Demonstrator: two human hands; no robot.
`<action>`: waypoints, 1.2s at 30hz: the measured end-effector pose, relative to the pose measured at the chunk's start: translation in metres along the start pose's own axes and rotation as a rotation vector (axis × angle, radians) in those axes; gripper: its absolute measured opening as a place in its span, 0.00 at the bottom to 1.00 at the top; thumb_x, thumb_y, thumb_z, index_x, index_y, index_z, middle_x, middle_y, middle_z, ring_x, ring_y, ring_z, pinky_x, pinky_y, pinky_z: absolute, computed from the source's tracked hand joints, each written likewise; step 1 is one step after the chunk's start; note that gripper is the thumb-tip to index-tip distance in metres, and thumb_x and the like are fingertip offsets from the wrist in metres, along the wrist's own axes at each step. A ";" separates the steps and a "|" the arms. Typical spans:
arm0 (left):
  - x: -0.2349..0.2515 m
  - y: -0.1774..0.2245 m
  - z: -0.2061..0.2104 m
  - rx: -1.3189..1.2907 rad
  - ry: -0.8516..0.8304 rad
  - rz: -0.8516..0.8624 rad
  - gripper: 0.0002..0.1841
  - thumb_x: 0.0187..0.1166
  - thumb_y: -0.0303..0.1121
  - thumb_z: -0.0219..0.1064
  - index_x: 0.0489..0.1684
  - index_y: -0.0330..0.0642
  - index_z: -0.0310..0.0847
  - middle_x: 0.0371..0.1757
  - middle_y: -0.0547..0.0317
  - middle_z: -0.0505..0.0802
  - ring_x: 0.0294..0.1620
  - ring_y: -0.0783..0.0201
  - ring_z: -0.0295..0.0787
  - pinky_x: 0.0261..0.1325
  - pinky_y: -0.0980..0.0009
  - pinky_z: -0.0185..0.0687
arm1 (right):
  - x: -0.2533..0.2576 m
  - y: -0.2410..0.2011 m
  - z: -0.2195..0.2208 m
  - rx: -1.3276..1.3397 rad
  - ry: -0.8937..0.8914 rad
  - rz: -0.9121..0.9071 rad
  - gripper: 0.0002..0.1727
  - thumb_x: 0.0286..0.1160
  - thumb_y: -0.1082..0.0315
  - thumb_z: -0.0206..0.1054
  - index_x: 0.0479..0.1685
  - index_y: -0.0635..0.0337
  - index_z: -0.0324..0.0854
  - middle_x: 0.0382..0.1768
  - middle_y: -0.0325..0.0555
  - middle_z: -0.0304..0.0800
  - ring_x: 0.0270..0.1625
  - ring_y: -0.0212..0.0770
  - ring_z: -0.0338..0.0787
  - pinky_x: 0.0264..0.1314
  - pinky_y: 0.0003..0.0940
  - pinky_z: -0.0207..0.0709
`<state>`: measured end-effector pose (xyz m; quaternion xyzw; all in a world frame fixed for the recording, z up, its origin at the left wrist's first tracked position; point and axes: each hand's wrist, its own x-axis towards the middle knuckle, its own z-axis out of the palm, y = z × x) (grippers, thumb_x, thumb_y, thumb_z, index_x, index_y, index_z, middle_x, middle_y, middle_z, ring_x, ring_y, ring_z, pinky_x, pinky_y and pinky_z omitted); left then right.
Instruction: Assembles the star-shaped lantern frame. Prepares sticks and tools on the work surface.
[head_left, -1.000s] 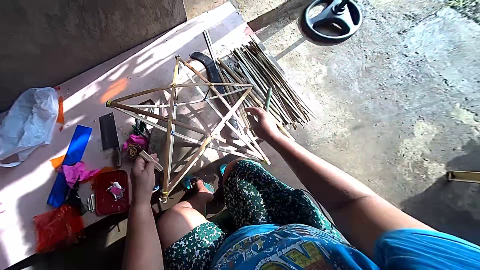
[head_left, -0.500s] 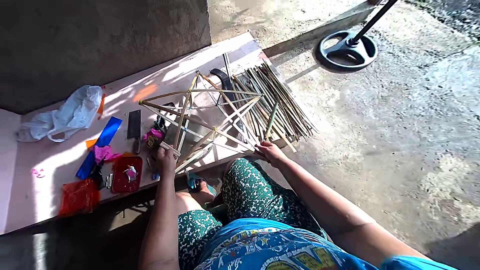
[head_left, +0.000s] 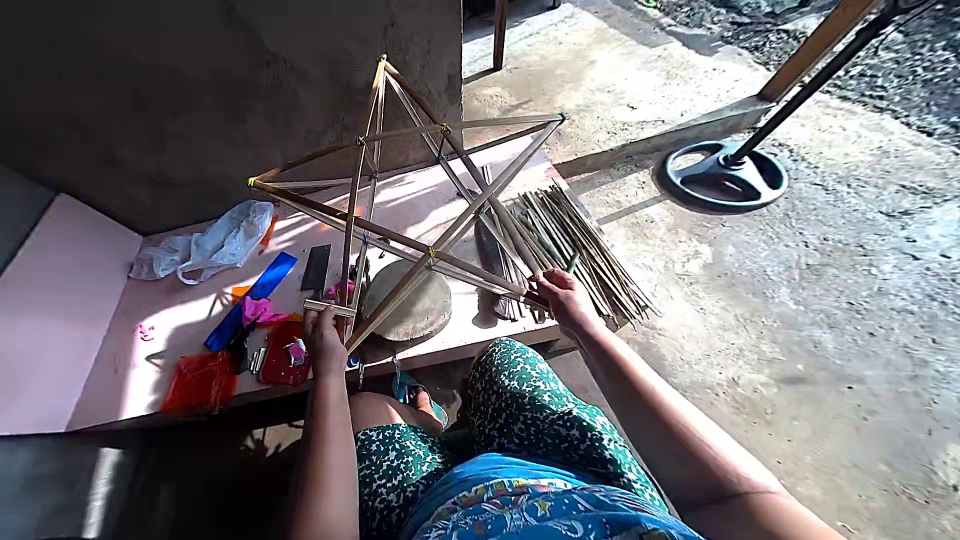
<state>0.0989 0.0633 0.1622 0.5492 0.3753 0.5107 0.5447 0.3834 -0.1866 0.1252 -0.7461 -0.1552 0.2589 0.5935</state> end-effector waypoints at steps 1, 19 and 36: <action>-0.001 0.006 -0.004 -0.023 -0.008 0.010 0.09 0.86 0.22 0.49 0.53 0.33 0.75 0.44 0.55 0.89 0.42 0.63 0.91 0.50 0.63 0.90 | -0.002 -0.004 0.001 0.004 0.004 -0.022 0.13 0.91 0.66 0.58 0.55 0.69 0.81 0.44 0.52 0.86 0.44 0.38 0.85 0.54 0.41 0.80; -0.032 0.098 -0.041 -0.050 -0.165 0.167 0.10 0.82 0.22 0.49 0.49 0.35 0.77 0.48 0.61 0.89 0.53 0.71 0.86 0.62 0.68 0.82 | -0.053 -0.059 -0.008 0.381 0.002 -0.445 0.06 0.84 0.76 0.60 0.51 0.68 0.77 0.38 0.34 0.86 0.40 0.23 0.90 0.52 0.25 0.89; -0.017 0.160 -0.035 -0.175 -0.048 0.316 0.10 0.87 0.28 0.49 0.42 0.49 0.76 0.21 0.74 0.77 0.19 0.78 0.73 0.28 0.82 0.75 | -0.076 -0.065 -0.028 0.071 0.253 -1.000 0.14 0.80 0.69 0.60 0.40 0.76 0.82 0.68 0.64 0.81 0.70 0.37 0.81 0.71 0.27 0.75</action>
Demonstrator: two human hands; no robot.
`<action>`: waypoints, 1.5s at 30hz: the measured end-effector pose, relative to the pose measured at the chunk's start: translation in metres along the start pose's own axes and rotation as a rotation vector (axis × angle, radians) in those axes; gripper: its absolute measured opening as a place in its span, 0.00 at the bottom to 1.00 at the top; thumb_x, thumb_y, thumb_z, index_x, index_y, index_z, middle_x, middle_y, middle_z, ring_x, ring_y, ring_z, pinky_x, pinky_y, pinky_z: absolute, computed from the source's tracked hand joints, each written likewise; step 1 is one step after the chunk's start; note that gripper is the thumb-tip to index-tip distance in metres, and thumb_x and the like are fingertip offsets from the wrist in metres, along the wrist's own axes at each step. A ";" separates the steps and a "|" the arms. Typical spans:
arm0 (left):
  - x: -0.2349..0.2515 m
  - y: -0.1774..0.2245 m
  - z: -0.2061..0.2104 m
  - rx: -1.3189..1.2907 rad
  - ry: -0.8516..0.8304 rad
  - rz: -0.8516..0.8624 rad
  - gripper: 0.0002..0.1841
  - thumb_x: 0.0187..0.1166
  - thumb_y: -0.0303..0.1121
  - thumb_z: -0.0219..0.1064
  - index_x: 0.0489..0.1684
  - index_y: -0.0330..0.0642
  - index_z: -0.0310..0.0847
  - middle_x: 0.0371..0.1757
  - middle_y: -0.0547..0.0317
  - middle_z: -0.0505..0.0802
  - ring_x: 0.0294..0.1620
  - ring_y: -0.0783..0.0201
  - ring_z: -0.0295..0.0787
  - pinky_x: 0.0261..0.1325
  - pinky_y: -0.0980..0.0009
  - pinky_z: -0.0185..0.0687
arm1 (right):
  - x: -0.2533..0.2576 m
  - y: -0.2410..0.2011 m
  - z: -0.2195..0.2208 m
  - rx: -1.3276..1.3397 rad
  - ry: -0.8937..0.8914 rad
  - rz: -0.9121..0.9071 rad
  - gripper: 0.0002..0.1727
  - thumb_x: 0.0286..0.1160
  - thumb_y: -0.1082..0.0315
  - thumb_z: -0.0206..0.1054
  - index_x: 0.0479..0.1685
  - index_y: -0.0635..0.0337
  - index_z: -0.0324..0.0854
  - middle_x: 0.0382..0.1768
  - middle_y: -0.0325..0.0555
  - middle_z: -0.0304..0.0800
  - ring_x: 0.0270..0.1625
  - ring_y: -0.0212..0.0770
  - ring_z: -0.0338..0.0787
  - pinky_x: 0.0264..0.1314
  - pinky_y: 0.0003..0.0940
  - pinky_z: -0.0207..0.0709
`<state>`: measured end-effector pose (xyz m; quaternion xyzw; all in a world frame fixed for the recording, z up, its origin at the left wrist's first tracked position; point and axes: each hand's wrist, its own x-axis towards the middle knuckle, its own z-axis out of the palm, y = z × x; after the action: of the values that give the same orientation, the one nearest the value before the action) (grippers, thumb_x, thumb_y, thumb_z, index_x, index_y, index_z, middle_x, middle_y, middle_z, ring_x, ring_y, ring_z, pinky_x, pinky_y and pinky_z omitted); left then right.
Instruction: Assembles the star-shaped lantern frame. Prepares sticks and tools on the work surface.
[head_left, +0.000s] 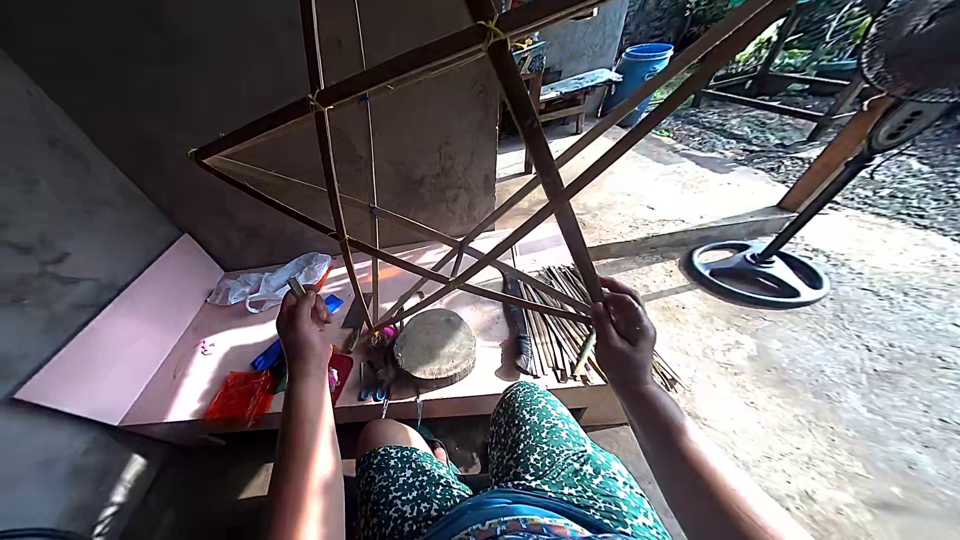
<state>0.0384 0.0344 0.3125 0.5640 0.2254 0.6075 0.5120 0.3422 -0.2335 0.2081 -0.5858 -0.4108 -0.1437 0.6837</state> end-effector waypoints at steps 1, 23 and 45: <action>0.004 0.003 0.003 -0.017 -0.018 0.011 0.09 0.88 0.30 0.52 0.39 0.51 0.76 0.19 0.75 0.75 0.18 0.79 0.71 0.27 0.82 0.73 | -0.001 0.000 0.000 0.009 0.000 -0.002 0.14 0.80 0.68 0.60 0.39 0.75 0.82 0.67 0.63 0.81 0.69 0.36 0.82 0.69 0.25 0.76; 0.015 0.017 0.024 -0.110 -0.133 0.064 0.10 0.81 0.24 0.62 0.36 0.53 0.85 0.22 0.74 0.85 0.20 0.80 0.76 0.28 0.83 0.77 | -0.017 0.005 0.000 0.067 -0.052 0.042 0.15 0.80 0.69 0.59 0.40 0.78 0.81 0.67 0.65 0.80 0.69 0.34 0.82 0.68 0.23 0.76; 0.015 0.045 0.057 -0.103 -0.042 0.080 0.08 0.83 0.22 0.62 0.40 0.47 0.83 0.35 0.70 0.91 0.28 0.80 0.83 0.33 0.85 0.80 | -0.029 0.031 0.021 0.311 -0.134 0.352 0.13 0.82 0.67 0.59 0.48 0.70 0.83 0.62 0.49 0.86 0.58 0.29 0.87 0.63 0.27 0.83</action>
<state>0.0767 0.0132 0.3723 0.5582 0.1604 0.6263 0.5201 0.3369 -0.2143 0.1652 -0.5444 -0.3642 0.0815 0.7512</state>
